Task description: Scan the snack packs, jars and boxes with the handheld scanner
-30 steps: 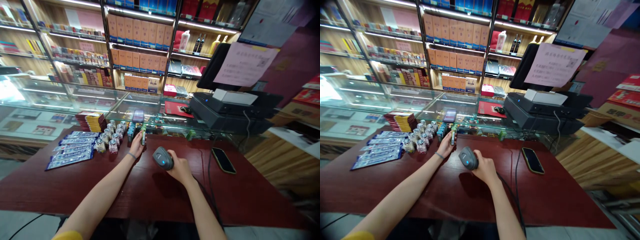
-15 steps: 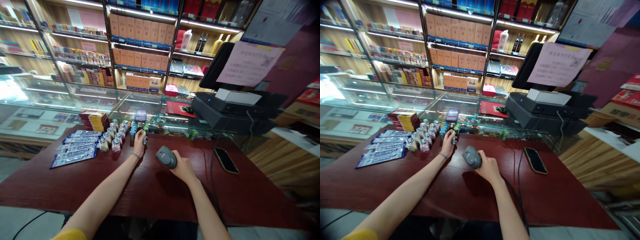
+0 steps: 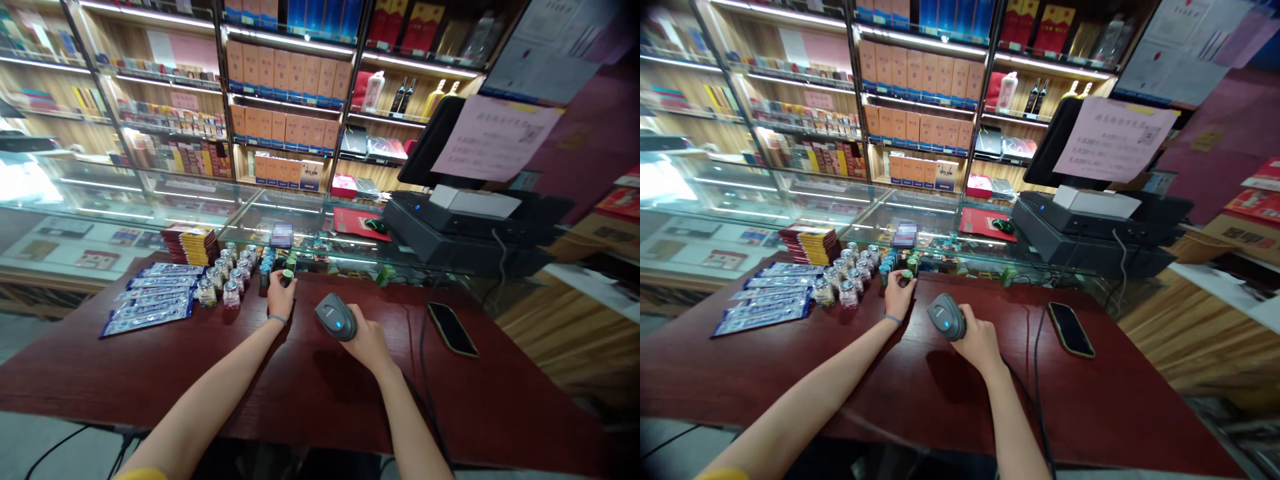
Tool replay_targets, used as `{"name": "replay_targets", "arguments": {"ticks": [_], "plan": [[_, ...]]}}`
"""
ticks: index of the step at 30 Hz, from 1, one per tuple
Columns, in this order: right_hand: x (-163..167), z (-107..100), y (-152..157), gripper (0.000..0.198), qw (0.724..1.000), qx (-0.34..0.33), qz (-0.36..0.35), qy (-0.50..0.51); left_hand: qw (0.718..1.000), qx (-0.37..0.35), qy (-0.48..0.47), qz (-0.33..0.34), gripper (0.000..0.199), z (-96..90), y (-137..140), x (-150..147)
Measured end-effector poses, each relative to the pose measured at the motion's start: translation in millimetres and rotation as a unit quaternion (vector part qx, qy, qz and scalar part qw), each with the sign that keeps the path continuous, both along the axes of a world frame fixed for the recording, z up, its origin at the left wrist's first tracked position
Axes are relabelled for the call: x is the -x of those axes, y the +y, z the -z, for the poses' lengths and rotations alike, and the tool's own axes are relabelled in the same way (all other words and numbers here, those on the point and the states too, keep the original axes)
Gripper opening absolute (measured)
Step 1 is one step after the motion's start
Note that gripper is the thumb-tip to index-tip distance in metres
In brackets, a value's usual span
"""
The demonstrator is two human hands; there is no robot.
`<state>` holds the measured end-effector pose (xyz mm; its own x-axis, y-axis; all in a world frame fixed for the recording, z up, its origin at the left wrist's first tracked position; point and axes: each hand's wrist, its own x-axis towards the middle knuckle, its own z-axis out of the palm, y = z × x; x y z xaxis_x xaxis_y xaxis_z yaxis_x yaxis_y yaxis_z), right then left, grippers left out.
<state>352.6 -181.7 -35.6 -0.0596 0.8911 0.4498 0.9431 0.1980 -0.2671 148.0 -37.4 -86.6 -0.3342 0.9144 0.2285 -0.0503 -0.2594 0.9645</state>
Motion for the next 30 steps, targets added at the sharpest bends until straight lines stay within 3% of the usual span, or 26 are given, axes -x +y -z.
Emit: {"name": "replay_targets", "arguments": {"ticks": [8, 14, 30], "plan": [[-9.8, 8.0, 2.4, 0.037, 0.999, 0.008, -0.021, 0.034, 0.993, 0.063, 0.094, -0.028, 0.038, -1.8, 4.2, -9.3], [-15.5, 8.2, 1.9, 0.040, 0.999, -0.006, -0.020, 0.044, 0.968, 0.119, 0.217, -0.045, 0.038, -10.8, 7.3, -17.5], [-24.4, 1.8, -2.2, 0.044, 0.996, -0.011, 0.004, 0.084, 0.956, 0.148, 0.242, -0.080, 0.040, -13.0, 16.7, -18.9]]}}
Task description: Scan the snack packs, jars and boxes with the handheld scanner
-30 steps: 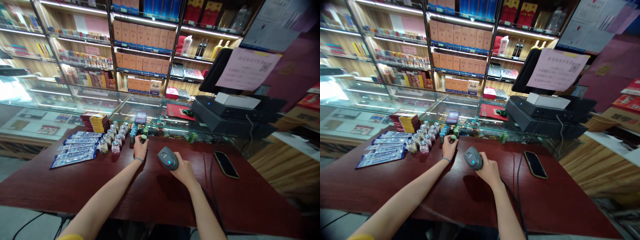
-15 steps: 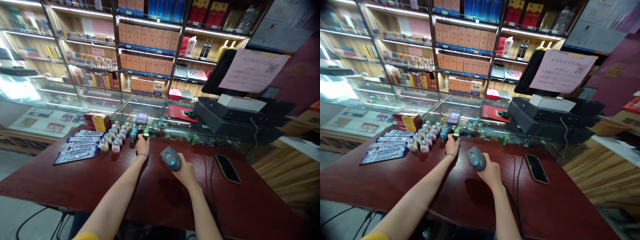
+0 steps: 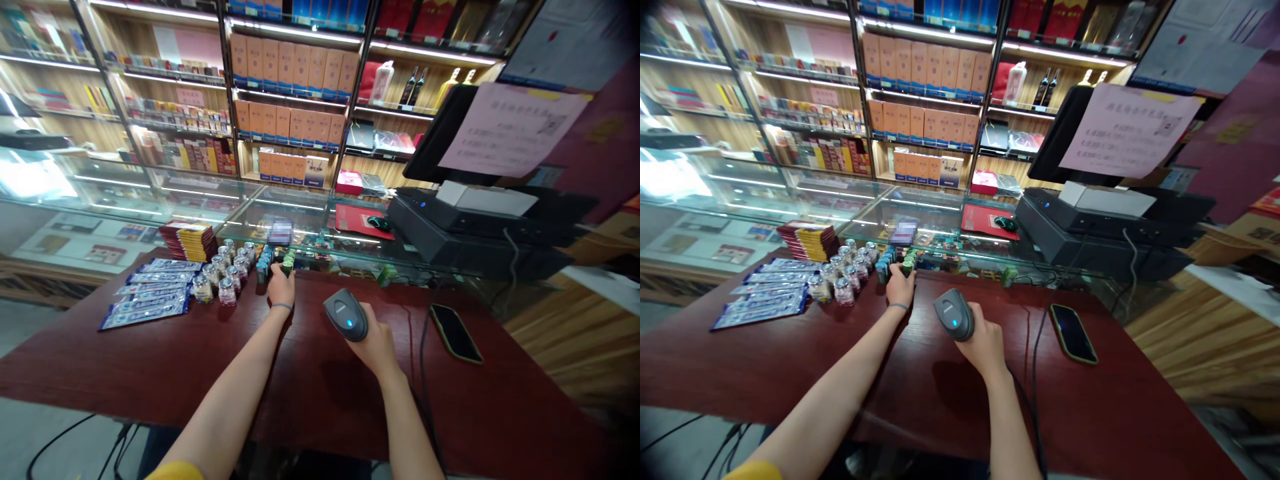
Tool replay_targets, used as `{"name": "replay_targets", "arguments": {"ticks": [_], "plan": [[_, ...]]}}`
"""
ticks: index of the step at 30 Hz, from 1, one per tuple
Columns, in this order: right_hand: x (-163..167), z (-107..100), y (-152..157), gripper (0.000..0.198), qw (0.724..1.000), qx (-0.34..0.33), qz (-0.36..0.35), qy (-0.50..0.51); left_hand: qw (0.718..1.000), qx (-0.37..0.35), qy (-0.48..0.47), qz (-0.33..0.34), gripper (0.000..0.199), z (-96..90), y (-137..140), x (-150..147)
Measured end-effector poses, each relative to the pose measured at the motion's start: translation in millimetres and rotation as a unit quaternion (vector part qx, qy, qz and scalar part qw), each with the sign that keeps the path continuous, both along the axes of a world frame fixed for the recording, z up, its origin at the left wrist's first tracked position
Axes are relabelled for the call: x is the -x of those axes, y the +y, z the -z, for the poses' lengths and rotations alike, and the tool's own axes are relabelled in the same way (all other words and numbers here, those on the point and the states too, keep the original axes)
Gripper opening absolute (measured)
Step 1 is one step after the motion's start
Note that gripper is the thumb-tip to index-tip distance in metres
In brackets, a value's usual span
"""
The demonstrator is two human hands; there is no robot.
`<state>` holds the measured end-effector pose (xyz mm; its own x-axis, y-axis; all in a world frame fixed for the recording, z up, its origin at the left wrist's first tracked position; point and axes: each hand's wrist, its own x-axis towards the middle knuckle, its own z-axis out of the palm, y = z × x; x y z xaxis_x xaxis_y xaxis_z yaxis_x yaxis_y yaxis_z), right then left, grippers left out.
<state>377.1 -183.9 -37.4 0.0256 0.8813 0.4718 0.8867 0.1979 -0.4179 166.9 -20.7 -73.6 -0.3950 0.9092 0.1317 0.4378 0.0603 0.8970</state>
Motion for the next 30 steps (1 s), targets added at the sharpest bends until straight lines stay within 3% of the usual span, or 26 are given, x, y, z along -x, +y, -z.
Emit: {"name": "replay_targets", "arguments": {"ticks": [4, 10, 16, 22, 26, 30], "plan": [[0.4, -0.6, -0.6, 0.044, 1.000, 0.001, 0.004, 0.002, 1.000, -0.022, -0.001, 0.008, 0.043, 1.0, -1.1, 1.3], [-0.4, 2.1, 1.2, 0.037, 0.999, -0.013, 0.033, 0.032, 0.992, -0.088, -0.091, 0.014, 0.060, 3.2, -3.2, 3.5], [-3.0, 2.0, 3.3, 0.033, 0.997, -0.007, 0.038, 0.071, 0.983, -0.149, -0.102, 0.035, 0.060, 2.2, -8.1, 4.1], [-8.4, 1.2, 6.2, 0.034, 0.993, -0.018, 0.059, 0.100, 0.957, -0.277, -0.017, 0.080, 0.050, 2.2, -10.9, 2.7], [-22.0, 1.4, 8.3, 0.038, 0.981, -0.053, 0.106, 0.156, 0.948, -0.293, 0.034, 0.118, 0.049, 5.6, -9.9, -15.6], [-40.6, 0.8, 8.3, 0.041, 0.960, -0.099, 0.177, 0.192, 0.934, -0.282, 0.030, 0.217, 0.045, 7.8, -9.3, -57.8]]}}
